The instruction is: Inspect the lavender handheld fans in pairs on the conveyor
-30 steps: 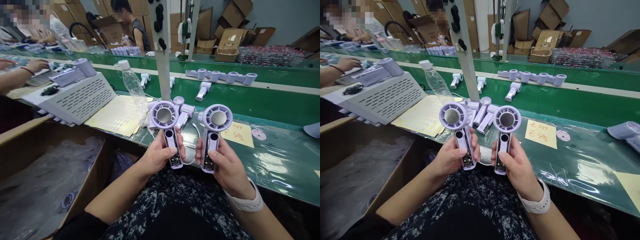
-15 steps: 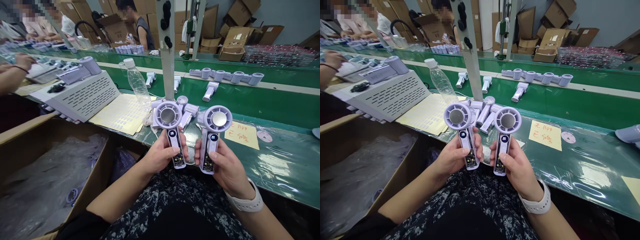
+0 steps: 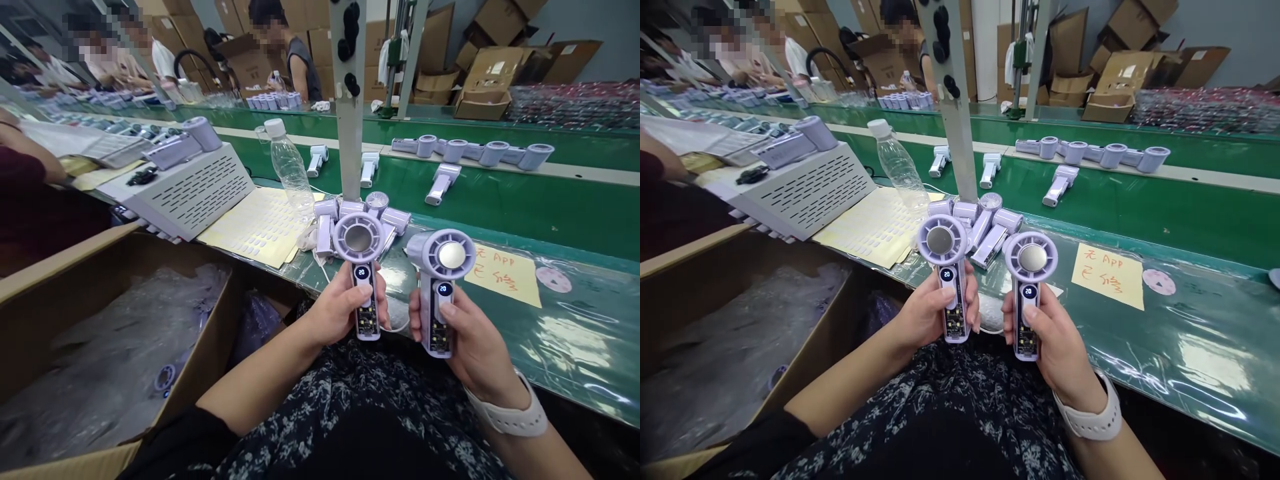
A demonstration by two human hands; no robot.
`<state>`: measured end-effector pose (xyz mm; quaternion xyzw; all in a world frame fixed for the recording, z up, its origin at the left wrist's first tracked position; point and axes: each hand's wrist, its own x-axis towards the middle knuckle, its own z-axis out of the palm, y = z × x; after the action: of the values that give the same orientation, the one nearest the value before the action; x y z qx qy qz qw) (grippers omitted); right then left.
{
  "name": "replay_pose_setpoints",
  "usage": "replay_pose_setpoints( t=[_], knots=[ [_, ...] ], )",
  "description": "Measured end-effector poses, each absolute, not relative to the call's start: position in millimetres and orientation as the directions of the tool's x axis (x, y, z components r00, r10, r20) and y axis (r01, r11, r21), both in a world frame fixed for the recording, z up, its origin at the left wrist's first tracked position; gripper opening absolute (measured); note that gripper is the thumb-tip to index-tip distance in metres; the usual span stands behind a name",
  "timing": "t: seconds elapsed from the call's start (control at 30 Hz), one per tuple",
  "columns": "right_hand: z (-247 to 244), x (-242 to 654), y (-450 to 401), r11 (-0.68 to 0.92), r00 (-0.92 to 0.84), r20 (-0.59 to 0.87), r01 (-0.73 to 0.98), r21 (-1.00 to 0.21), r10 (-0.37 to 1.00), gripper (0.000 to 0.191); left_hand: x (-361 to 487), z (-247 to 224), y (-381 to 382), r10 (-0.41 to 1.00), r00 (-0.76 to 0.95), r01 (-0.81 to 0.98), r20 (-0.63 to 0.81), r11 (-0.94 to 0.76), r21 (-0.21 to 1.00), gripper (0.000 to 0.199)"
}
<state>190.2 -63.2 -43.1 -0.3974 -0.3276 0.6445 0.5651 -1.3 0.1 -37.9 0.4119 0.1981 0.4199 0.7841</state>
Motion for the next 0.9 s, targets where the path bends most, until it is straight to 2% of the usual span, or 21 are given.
replay_pose_setpoints(
  t=[0.13,0.3,0.47,0.6,0.8,0.9],
  knots=[
    [-38.8,189.3,-61.4,-0.107,0.033,-0.134,-0.427,-0.898,0.990,0.028,-1.7,-36.4,0.2,0.812,0.579,-0.429,0.071,0.230,0.873,0.040],
    [-41.2,189.9,-60.2,-0.163,0.024,-0.193,-0.445,-0.880,0.981,0.030,-0.1,-32.9,1.6,0.816,0.577,-0.414,0.028,0.263,0.871,0.045],
    [-42.5,191.3,-62.9,-0.172,-0.058,-0.164,-0.454,-0.874,0.985,0.030,-0.5,-33.5,1.0,0.818,0.574,-0.424,0.014,0.283,0.860,0.047],
    [-43.6,187.1,-65.1,-0.104,0.013,-0.121,-0.432,-0.896,0.993,0.020,-2.0,-37.6,2.4,0.809,0.585,-0.438,0.063,0.249,0.864,0.041],
    [-42.9,185.0,-64.5,-0.072,0.042,-0.098,-0.421,-0.904,0.994,0.024,-5.1,-39.3,3.0,0.793,0.606,-0.416,0.066,0.245,0.875,0.041],
    [-36.8,185.5,-63.5,-0.142,0.030,-0.178,-0.478,-0.867,0.984,0.026,-5.1,-37.9,2.6,0.804,0.594,-0.378,0.022,0.256,0.890,0.042]
  ],
)
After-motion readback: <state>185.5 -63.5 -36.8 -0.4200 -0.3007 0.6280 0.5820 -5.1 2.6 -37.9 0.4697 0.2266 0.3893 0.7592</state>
